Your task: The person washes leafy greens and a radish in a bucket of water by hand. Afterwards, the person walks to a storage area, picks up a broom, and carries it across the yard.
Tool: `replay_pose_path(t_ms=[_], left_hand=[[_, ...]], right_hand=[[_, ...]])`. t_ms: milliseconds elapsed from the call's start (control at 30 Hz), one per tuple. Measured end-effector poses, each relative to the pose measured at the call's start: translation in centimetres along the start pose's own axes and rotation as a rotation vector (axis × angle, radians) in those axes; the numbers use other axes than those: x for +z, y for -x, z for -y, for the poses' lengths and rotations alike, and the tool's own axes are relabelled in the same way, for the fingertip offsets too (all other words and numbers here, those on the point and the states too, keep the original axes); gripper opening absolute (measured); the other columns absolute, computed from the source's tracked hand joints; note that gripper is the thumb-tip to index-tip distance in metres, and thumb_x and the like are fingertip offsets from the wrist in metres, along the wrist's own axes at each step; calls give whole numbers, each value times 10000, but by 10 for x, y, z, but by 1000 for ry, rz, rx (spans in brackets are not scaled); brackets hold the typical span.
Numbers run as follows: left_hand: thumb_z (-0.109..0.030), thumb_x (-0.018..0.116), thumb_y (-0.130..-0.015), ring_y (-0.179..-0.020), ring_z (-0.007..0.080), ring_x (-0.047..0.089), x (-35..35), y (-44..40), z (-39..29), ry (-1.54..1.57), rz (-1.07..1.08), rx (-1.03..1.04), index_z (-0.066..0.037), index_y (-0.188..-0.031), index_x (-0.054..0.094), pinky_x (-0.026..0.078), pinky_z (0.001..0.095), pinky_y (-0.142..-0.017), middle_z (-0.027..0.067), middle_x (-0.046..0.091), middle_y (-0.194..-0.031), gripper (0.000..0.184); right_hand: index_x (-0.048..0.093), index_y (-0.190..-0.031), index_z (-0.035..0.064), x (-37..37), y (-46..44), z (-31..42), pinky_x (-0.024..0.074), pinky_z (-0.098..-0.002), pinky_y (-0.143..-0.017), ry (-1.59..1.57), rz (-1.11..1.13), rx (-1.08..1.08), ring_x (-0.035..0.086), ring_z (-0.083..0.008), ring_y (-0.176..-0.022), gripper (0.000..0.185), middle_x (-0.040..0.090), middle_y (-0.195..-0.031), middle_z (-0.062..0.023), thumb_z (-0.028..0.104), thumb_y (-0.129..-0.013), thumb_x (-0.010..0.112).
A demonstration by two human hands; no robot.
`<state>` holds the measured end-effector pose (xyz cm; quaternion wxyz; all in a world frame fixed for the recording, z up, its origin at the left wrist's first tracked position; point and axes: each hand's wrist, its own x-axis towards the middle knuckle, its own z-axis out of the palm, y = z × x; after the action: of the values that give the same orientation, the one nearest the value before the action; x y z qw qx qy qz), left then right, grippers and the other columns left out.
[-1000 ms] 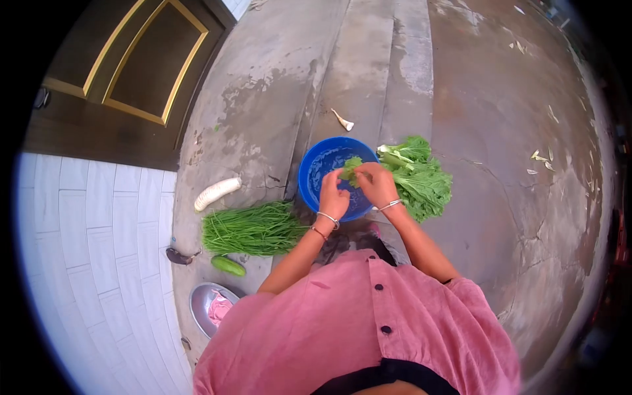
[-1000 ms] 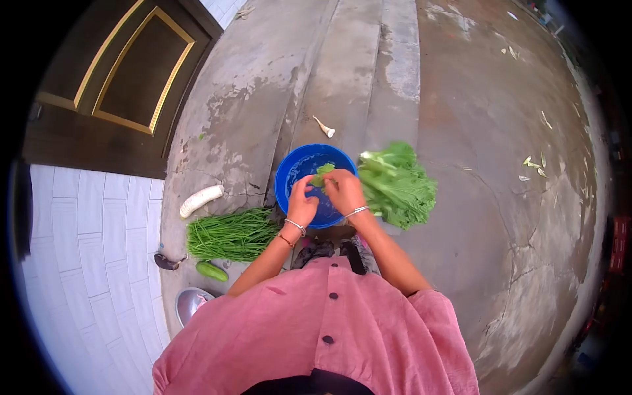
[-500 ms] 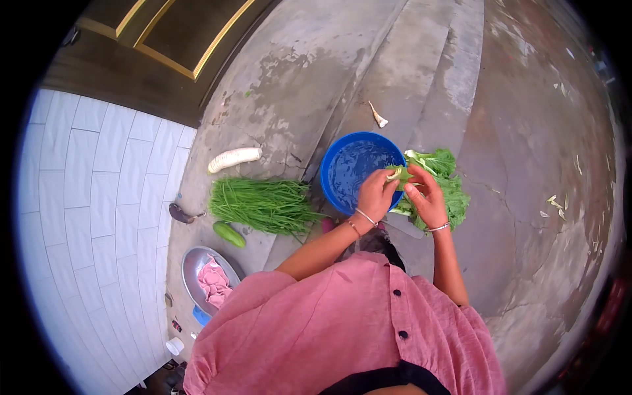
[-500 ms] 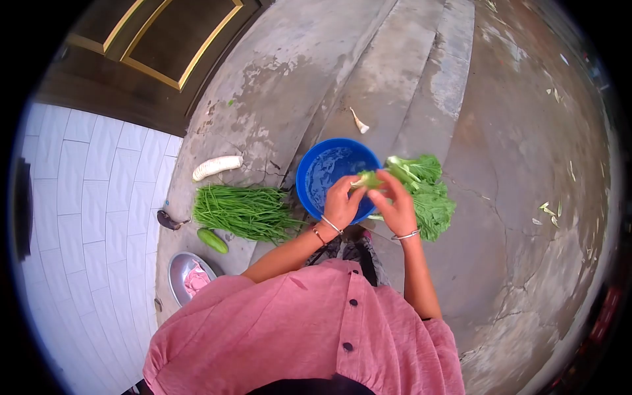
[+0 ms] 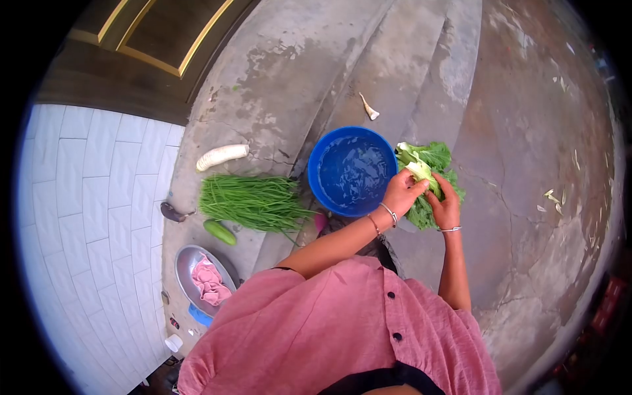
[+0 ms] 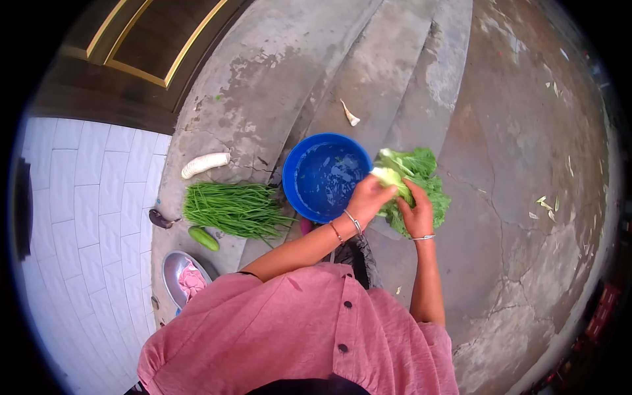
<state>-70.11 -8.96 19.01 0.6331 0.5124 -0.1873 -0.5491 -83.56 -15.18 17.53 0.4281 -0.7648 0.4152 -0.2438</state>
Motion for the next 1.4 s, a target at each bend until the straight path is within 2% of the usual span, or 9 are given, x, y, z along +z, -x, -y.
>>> replay_pose_path(t_ms=[333,600,667,733,933,1067,1200,1333,1400], left_hand=[[-25,592,-784,-966,167,555,-50,-3,47,-224,-33,-147,26,-1049,515,451,264,-843,121,580,-1016,281],[-12,576,-789,-881,142,561,-154,10,50,-289,-457,-157,-15,-1002,544,449,240,-757,71,589,-967,215],[-31,580,-791,-882,143,556,-173,9,49,-367,-484,-152,-22,-1017,539,448,249,-760,70,585,-968,230],[-47,587,-788,-903,140,545,-186,4,49,-379,-567,-265,-21,-1028,534,443,258,-782,79,576,-992,247],[-93,605,-776,-1004,215,535,-204,-31,87,-540,-516,-296,-8,-1089,516,430,302,-846,130,558,-1073,337],[-129,637,-737,-999,282,554,-192,-49,85,-713,-509,-524,-4,-1127,505,437,335,-839,177,569,-1077,430],[-162,650,-698,-981,315,561,-220,-71,118,-894,-525,-448,-10,-1137,504,441,362,-836,201,581,-1047,487],[-125,566,-714,-1069,359,508,-224,-82,124,-475,-746,-542,32,-1083,516,404,389,-881,234,552,-1090,404],[-207,515,-771,-1116,350,480,-245,-95,176,-338,-663,-723,38,-1111,511,399,387,-892,244,511,-1163,420]], right_hand=[[551,-1089,41,11,-16,-114,446,-359,-816,271,24,106,570,-322,-935,415,594,-1022,-164,35,-687,654],[460,-1213,104,66,-28,-181,396,-386,-913,737,245,399,443,-332,-1125,607,491,-1207,-146,133,-657,704],[441,-1226,107,75,-31,-200,375,-408,-936,665,225,432,428,-341,-1139,610,459,-1244,-142,130,-672,698],[507,-1160,82,76,-31,-204,385,-381,-924,448,44,133,480,-330,-1088,491,505,-1182,-166,94,-695,663],[584,-983,15,91,-44,-78,430,-383,-836,-83,-13,140,553,-330,-941,253,594,-986,-167,-9,-732,573],[603,-914,26,136,-49,-29,404,-403,-866,227,134,-198,537,-334,-968,206,588,-987,-158,-10,-716,560],[598,-930,28,165,-70,-4,382,-406,-900,256,119,-334,517,-332,-1008,221,573,-1036,-168,8,-712,566],[561,-1011,7,213,-88,-35,387,-385,-907,124,135,-65,512,-331,-1032,275,553,-1087,-195,58,-741,571],[545,-1063,17,255,-85,-100,399,-361,-893,46,-14,399,534,-302,-1014,288,567,-1092,-162,97,-787,562]])
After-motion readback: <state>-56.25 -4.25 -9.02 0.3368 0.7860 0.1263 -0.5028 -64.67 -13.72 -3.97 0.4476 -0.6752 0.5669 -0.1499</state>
